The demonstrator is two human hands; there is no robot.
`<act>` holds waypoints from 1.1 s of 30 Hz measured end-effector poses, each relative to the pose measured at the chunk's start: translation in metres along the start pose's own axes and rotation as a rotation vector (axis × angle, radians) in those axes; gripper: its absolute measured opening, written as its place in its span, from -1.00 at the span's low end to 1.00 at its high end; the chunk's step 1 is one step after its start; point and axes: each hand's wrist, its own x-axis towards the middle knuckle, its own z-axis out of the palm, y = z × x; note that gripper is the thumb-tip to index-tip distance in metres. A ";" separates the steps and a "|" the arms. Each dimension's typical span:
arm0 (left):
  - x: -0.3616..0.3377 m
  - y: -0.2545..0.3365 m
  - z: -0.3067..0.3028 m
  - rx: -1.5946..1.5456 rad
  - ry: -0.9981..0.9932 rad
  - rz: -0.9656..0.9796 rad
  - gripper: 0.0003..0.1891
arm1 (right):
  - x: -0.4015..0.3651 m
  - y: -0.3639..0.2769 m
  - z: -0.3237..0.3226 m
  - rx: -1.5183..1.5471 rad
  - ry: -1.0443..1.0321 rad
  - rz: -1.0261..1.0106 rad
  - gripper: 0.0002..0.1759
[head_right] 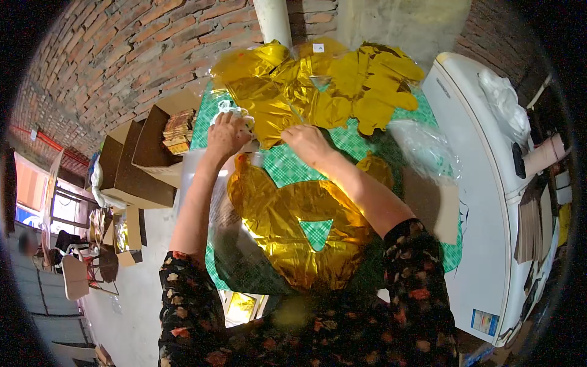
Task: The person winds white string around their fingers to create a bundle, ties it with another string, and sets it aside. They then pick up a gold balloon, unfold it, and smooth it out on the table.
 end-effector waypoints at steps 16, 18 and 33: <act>0.041 -0.036 0.006 -0.315 -0.178 -0.107 -0.05 | 0.011 -0.004 0.005 0.028 -0.062 0.229 -0.86; 0.032 -0.041 -0.001 -0.409 -0.202 -0.031 0.01 | 0.011 -0.006 0.004 0.023 -0.043 0.229 -0.86; 0.009 -0.052 0.032 -0.226 0.285 0.066 -0.68 | 0.013 -0.008 0.000 -0.033 -0.146 0.241 -0.93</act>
